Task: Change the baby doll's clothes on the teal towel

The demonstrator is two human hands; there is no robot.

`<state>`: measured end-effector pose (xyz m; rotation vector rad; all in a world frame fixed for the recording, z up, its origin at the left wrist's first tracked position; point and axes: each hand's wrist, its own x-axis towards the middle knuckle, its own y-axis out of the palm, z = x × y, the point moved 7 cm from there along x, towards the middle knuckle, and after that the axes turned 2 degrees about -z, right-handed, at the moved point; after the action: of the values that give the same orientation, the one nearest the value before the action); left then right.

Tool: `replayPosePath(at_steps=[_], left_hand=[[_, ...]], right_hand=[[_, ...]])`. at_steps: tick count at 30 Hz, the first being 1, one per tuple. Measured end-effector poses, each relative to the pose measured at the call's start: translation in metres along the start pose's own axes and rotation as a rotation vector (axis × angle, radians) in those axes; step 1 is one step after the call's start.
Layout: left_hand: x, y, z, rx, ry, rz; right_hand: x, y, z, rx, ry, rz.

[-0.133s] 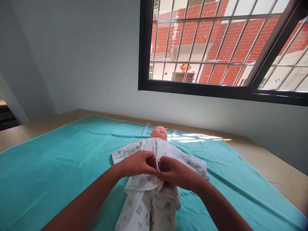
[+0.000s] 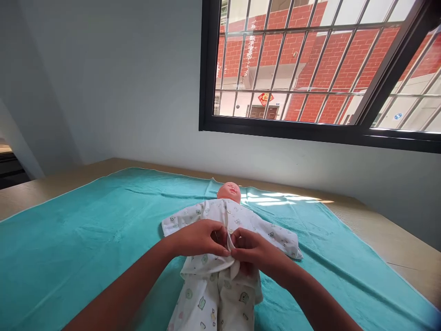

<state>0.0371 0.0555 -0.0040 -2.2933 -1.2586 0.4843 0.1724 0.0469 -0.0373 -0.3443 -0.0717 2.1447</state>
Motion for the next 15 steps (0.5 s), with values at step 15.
replayPosePath(at_steps=[15], left_hand=[[-0.047,0.014,-0.001,0.459,-0.031,-0.094]], right_hand=[[-0.075,0.06,-0.003,-1.096,-1.059,-0.519]])
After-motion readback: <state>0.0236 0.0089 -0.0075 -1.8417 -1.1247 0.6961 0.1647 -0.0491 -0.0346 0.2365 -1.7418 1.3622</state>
